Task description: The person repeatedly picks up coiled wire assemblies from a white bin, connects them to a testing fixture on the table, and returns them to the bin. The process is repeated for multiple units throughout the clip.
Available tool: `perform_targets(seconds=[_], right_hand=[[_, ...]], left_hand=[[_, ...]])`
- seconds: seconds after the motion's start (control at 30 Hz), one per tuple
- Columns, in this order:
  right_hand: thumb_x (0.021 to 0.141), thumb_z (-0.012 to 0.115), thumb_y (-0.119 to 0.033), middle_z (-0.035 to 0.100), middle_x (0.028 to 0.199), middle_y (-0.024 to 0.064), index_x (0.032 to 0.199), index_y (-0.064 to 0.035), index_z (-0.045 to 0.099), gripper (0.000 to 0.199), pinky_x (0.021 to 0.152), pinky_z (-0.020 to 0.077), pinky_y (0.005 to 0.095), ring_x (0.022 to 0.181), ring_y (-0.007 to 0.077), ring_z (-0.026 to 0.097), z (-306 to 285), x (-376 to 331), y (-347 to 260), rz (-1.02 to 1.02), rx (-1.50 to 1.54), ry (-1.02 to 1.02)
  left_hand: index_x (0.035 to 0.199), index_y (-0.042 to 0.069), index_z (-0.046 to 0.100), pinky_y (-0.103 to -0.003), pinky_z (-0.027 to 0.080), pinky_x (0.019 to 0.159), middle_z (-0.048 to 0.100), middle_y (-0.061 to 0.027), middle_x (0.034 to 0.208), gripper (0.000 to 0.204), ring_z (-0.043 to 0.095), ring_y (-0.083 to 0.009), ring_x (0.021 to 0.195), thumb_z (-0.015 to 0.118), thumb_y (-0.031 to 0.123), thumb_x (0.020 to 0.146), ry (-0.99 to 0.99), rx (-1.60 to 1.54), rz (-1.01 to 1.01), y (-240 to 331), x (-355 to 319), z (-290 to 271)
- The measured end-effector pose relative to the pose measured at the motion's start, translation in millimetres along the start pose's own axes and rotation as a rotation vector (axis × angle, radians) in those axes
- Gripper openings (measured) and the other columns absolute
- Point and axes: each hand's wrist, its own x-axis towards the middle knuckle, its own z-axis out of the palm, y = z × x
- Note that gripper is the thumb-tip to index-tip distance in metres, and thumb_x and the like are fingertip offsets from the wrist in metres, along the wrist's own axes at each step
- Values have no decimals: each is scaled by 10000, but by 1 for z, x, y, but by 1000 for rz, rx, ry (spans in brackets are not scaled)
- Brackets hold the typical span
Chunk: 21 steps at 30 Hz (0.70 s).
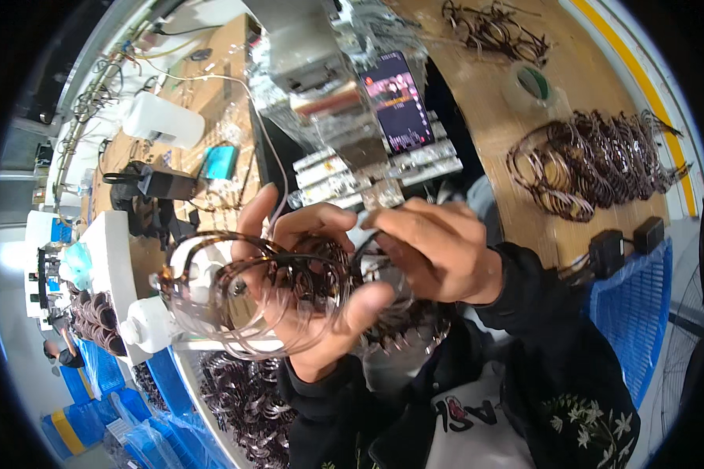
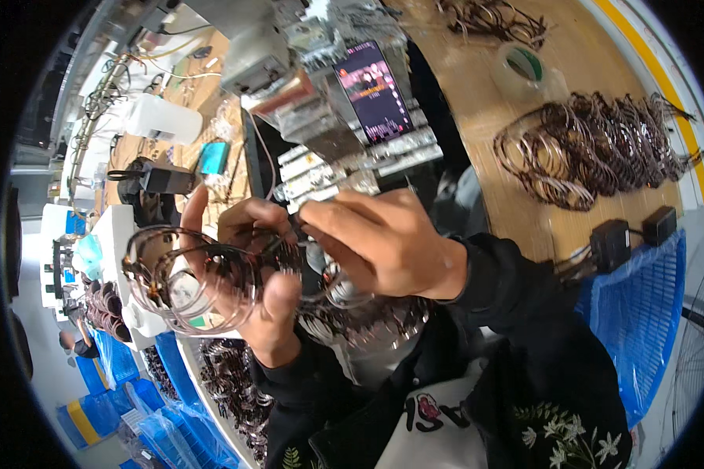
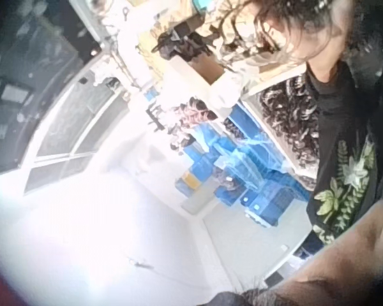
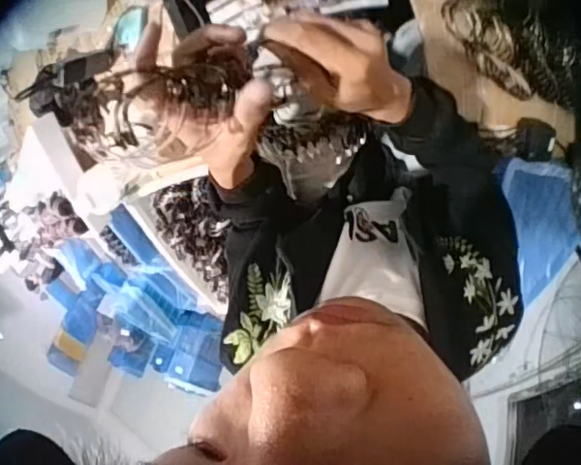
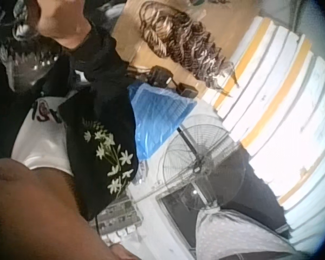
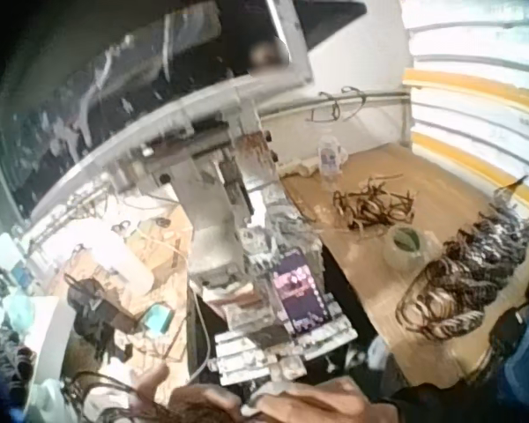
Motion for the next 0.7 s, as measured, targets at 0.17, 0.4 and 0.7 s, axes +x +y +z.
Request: perform_targets(seconds=[0.17,0.4,0.7], right_hand=[[744,683,-74,610,997,135,989,10,638,263,739,489,328,862,271,613,-43,-29,1,369,-9,-249],[746,668,-94,620,790,33,840,-81,674,95,553,484,296,632,216,616,-49,-50,7,251,-172,-246],[866,490,10,611,833,39,1065,-36,572,220,498,414,193,641,54,524,-53,27,51,250,593,500]], left_hand=[[1242,-3,361,-337,479,772,594,-125,812,551,594,-250,844,651,69,779,-14,49,92,3,1,-11],[1241,-27,365,-471,509,749,516,-124,830,461,567,-258,768,512,3,805,127,-16,28,-9,2,-23],[1256,-59,400,-343,499,695,488,-160,1081,485,562,-187,743,487,-7,781,317,154,51,-10,4,-24]])
